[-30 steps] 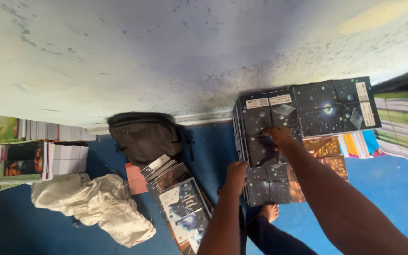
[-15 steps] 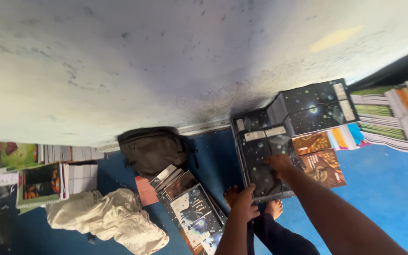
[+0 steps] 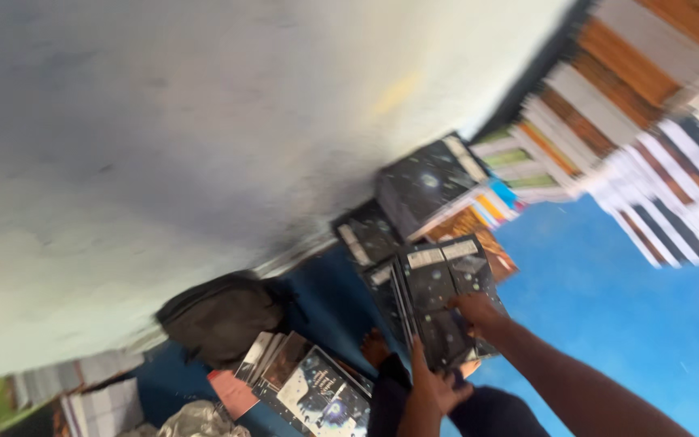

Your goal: The person picks up stacks of books from the floor and places them onto a pile against the wall. They repeatedly move between different stacks on the floor and the main pile, organizing the books by stacking them.

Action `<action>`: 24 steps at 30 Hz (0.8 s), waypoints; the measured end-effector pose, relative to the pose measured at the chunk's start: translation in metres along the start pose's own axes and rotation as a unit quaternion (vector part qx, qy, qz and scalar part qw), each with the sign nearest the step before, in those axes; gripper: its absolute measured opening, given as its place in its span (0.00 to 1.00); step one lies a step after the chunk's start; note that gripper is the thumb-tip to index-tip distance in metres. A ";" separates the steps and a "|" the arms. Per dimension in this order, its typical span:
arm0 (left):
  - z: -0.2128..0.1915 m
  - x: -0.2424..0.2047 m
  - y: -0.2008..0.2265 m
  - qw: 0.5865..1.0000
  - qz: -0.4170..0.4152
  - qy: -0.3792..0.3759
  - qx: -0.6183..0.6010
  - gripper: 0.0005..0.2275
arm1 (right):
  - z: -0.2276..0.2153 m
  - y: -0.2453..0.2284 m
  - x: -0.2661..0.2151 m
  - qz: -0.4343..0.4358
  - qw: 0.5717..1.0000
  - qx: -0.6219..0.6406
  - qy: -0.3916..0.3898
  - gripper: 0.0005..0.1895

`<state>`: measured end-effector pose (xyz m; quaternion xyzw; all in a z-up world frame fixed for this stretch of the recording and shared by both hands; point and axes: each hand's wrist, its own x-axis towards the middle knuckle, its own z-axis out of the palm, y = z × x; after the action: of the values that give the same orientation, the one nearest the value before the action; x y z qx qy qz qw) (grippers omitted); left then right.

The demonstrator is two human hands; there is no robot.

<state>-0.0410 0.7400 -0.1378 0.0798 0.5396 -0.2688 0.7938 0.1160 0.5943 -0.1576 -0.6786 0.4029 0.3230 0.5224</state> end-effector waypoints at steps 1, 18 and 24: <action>0.001 -0.006 -0.014 1.000 -0.016 -0.011 -0.022 0.53 | -0.016 0.014 -0.013 0.012 1.000 0.014 0.013 0.12; 0.177 0.046 -0.228 0.998 -0.033 -0.045 -0.035 0.49 | -0.310 0.025 -0.059 0.040 0.961 0.264 0.074 0.13; 0.251 0.081 -0.310 0.999 -0.003 0.007 -0.038 0.39 | -0.412 0.023 -0.066 0.026 0.944 0.321 0.067 0.10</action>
<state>0.0263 0.3472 -0.0585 0.0502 0.5554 -0.2498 0.7916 0.0720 0.2058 -0.0097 -0.4838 0.5372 0.1437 0.6758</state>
